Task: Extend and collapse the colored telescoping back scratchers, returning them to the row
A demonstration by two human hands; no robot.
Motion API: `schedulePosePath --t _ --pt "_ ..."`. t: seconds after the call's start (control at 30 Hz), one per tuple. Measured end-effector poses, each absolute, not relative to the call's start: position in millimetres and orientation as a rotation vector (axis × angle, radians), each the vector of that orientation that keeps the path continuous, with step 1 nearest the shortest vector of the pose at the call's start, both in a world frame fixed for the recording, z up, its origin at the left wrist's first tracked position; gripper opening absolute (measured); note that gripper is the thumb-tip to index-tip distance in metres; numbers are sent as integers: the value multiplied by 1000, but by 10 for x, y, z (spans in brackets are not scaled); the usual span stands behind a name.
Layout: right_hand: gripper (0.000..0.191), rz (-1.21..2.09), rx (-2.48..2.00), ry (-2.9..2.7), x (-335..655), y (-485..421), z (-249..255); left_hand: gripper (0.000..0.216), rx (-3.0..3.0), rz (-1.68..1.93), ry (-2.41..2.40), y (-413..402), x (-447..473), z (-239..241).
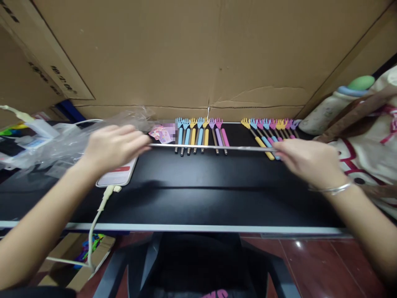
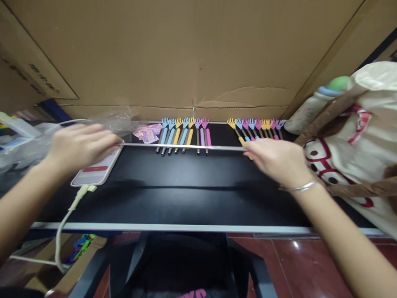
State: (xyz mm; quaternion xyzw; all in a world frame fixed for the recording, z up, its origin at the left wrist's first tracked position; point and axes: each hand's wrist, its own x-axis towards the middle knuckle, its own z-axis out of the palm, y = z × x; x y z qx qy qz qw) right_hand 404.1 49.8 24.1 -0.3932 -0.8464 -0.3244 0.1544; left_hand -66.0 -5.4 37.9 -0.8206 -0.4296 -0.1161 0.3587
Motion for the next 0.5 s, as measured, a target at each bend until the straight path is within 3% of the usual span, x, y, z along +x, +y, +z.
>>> schedulePosePath --t 0.2,0.5 --pt "50 -991 -1427 -2355 5107 676 57 52 -1970 -268 -1341 -130 -1498 182" --pt "45 -914 -1520 -2383 5058 706 83 60 -1881 -132 -1279 -17 -1423 115"
